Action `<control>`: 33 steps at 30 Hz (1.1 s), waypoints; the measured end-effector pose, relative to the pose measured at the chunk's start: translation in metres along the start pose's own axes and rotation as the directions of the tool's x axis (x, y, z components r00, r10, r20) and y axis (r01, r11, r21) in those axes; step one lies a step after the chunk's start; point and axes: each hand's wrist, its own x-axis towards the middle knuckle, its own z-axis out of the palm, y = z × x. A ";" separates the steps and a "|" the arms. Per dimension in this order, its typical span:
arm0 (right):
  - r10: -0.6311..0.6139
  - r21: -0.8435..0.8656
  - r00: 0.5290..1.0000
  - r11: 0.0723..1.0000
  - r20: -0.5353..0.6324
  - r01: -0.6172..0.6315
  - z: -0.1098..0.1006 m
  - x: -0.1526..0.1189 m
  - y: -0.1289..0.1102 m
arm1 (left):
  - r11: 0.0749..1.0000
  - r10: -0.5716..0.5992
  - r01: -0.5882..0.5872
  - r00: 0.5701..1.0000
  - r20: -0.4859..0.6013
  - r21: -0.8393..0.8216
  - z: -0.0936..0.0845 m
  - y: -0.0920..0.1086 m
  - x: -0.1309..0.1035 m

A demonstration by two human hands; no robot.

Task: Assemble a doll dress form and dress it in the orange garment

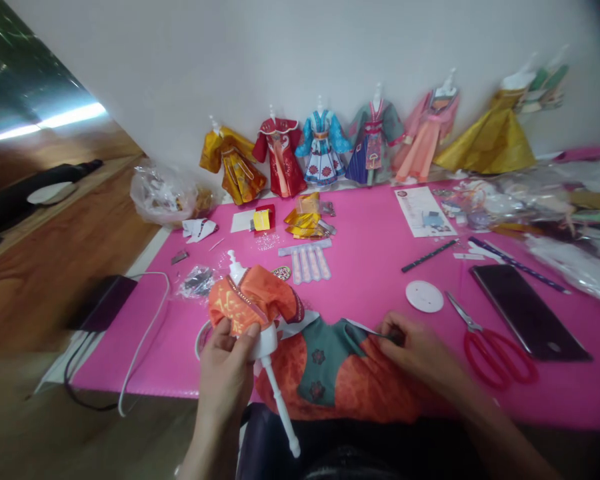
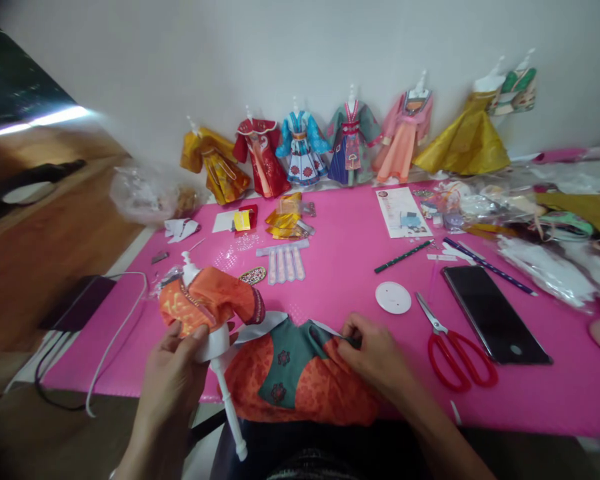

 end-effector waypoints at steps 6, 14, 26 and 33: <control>0.038 0.121 0.999 0.992 -0.017 -0.035 0.000 -0.001 0.013 | 1.000 -0.030 0.029 0.991 0.131 0.010 0.010 -0.009 0.003; 0.108 -0.221 0.992 0.971 0.062 -0.091 0.012 0.008 -0.031 | 0.999 -0.034 0.030 0.991 0.127 0.029 0.018 -0.016 0.002; -0.073 0.174 0.994 0.983 0.083 0.058 0.012 -0.013 -0.033 | 0.996 -0.083 0.078 0.980 0.181 0.033 0.031 -0.009 0.007; -0.082 0.306 0.951 0.952 0.299 -0.014 -0.037 -0.046 -0.051 | 0.999 -0.037 0.041 0.954 0.297 -0.007 0.054 -0.002 0.016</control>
